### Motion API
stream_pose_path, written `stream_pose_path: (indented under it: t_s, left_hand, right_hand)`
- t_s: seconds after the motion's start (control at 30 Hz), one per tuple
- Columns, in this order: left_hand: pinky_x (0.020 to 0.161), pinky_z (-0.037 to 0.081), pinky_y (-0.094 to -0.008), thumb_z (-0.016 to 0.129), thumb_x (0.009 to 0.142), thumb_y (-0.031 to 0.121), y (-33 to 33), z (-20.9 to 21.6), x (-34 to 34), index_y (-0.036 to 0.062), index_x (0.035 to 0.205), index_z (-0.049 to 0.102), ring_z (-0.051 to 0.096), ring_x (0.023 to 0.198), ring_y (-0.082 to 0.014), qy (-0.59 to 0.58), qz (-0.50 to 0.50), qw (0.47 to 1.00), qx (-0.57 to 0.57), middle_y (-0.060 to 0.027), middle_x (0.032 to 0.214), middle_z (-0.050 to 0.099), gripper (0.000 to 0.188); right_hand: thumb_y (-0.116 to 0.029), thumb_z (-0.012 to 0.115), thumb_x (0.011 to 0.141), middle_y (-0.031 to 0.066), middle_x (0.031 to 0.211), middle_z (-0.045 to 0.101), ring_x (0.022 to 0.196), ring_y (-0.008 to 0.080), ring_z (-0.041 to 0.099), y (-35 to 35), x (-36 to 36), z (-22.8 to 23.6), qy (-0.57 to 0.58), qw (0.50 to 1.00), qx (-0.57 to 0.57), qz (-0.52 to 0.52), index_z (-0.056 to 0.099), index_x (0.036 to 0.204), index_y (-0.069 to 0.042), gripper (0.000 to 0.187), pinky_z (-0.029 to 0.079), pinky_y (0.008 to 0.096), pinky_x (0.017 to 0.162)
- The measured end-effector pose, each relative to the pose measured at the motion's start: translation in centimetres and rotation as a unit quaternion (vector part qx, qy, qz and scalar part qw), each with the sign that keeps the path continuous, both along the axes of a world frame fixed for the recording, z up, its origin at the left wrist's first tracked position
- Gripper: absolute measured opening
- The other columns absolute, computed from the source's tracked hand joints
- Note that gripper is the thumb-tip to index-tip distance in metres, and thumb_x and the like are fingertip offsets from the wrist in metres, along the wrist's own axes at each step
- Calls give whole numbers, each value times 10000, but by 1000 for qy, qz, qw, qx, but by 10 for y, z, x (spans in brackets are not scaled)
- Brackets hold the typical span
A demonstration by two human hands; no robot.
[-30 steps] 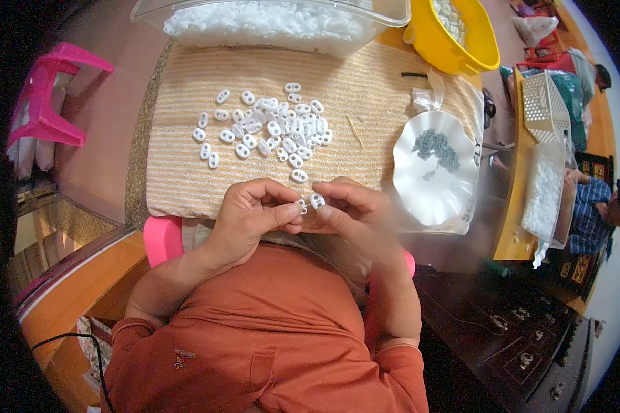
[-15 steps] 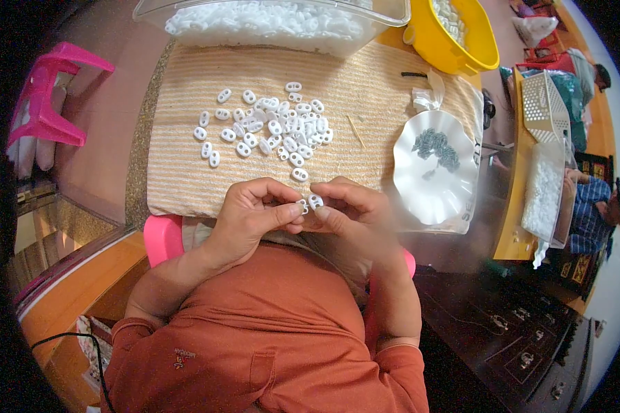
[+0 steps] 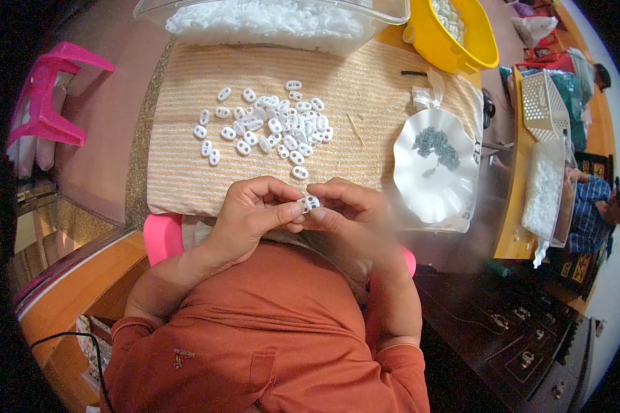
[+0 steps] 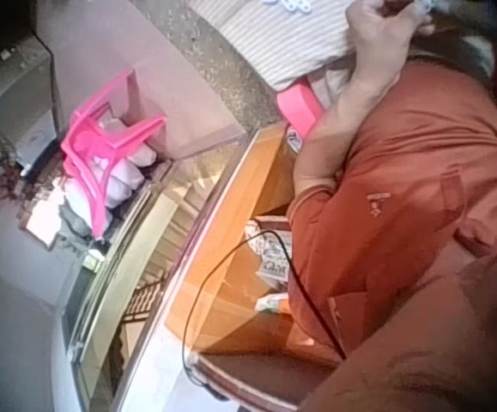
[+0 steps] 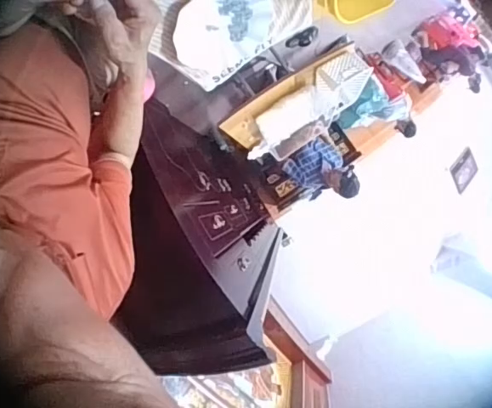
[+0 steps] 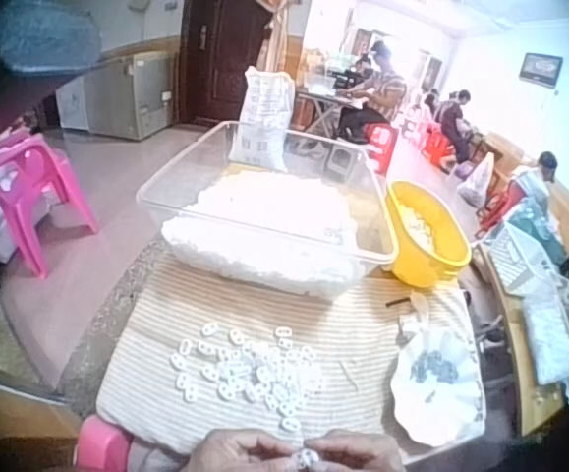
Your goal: Assembling small white plastic fasteners by inserting metal pins into them.
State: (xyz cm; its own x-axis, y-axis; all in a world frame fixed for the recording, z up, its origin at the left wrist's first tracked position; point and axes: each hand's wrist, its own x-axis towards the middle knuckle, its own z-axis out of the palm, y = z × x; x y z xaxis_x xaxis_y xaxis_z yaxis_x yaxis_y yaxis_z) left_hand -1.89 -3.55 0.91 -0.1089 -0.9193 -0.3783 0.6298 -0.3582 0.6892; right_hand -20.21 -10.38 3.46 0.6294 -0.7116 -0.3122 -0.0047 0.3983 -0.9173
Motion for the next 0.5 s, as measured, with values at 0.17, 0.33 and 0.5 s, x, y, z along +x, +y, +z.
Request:
stream_pose_path:
  t_s: [0.17,0.33,0.5]
  left_hand:
    - [685,564,-250,634,855,7,0,1,0,-39,994,616,656,779,-149,-2,-6,1000,-2,-108,889,657,148]
    - [680,566,-248,637,853,7,0,0,1,-41,996,616,661,778,-151,-4,-7,1000,0,-110,894,659,152]
    - [676,568,-250,639,853,7,0,2,1,-36,1001,618,666,774,-156,9,-6,1000,9,-115,896,664,156]
  right_hand:
    - [43,609,852,126,972,611,840,201,661,0,-1,-5,-2,999,-50,5,586,1119,75,270,572,290,710]
    - [20,625,853,143,982,633,835,209,665,1,1,-4,-15,1000,-18,-7,582,1122,74,278,574,303,706]
    - [9,625,858,159,945,655,814,215,670,2,1,-2,-15,1000,14,-16,570,1130,81,287,577,317,711]
